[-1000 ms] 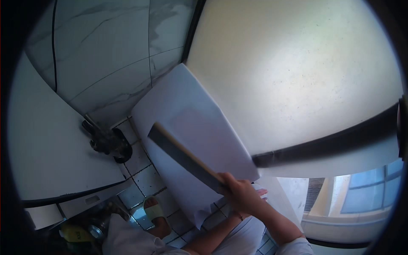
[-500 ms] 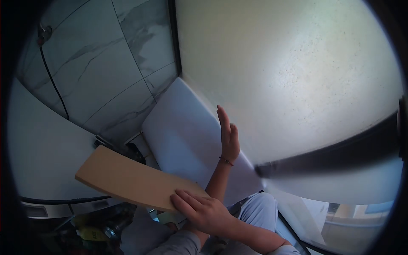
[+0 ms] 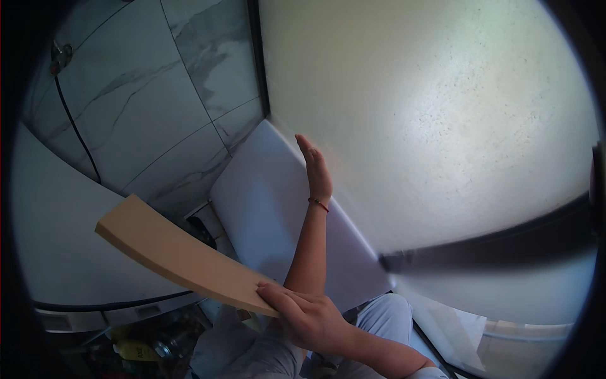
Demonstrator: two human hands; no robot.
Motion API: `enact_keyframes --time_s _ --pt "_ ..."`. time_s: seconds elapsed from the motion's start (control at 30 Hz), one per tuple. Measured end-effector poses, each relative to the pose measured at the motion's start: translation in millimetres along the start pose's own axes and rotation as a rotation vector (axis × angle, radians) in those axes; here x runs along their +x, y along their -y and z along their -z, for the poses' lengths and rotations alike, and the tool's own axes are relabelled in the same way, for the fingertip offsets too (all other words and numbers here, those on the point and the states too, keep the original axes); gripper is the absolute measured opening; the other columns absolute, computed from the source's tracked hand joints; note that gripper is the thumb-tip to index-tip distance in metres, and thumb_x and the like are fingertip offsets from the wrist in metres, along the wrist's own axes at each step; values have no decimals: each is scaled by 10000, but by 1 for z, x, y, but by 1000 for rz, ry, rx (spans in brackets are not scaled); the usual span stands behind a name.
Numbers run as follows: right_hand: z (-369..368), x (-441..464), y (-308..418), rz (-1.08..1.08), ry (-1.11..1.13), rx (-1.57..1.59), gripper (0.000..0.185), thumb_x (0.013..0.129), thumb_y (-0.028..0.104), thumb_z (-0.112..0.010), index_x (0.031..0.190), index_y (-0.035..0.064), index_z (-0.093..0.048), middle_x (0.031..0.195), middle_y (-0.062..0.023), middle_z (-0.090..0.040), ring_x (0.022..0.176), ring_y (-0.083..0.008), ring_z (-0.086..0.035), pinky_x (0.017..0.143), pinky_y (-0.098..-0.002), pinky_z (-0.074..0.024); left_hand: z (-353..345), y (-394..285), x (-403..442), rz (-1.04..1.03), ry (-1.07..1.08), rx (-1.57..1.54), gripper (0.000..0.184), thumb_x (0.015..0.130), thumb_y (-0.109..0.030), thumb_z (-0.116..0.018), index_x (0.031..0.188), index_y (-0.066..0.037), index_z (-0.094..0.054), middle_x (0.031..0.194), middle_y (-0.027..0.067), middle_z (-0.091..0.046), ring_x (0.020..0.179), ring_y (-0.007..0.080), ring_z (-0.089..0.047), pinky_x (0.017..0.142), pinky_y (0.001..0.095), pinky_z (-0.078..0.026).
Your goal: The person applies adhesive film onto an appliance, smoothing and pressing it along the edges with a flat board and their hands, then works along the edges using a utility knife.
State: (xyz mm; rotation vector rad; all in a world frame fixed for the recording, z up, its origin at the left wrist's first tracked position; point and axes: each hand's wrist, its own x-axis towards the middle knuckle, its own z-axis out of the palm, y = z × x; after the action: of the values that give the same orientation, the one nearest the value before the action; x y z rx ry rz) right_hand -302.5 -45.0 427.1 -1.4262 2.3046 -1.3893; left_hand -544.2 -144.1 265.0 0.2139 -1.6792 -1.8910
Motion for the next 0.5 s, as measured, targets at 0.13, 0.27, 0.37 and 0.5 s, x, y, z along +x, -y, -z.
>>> enact_keyframes --time_s 0.13,0.27,0.37,0.5 --pt "2 -1 -1 -41 -3 52 510 840 -37 -657 1335 -43 -533 1232 -191 -688 984 -309 -738 800 -360 -630 0 -5 7 66 -26 26 865 1062 -624 -208 1608 5 25 1700 186 75 1576 293 81 1279 414 -3" --pt "-4 -1 2 -102 26 64 487 859 -39 -650 1332 -36 -533 1171 -182 -709 911 -303 -745 769 -367 -628 0 -16 -16 78 18 68 843 1069 -606 -209 1610 4 1 1698 203 40 1577 319 45 1280 417 -21" --pt "-20 -7 -1 -155 54 96 482 861 -38 -651 1330 -27 -539 1121 -169 -721 885 -296 -746 756 -370 -626 -1 -18 -42 7 75 117 846 1067 -605 -213 1610 8 0 1696 217 22 1575 345 26 1277 456 -28" --pt "-30 -11 7 -179 116 85 471 863 -37 -650 1323 -26 -548 1106 -164 -725 892 -292 -748 761 -363 -627 0 -18 -58 -64 138 135 871 1059 -620 -232 1610 2 28 1696 218 32 1574 354 44 1269 495 -7"
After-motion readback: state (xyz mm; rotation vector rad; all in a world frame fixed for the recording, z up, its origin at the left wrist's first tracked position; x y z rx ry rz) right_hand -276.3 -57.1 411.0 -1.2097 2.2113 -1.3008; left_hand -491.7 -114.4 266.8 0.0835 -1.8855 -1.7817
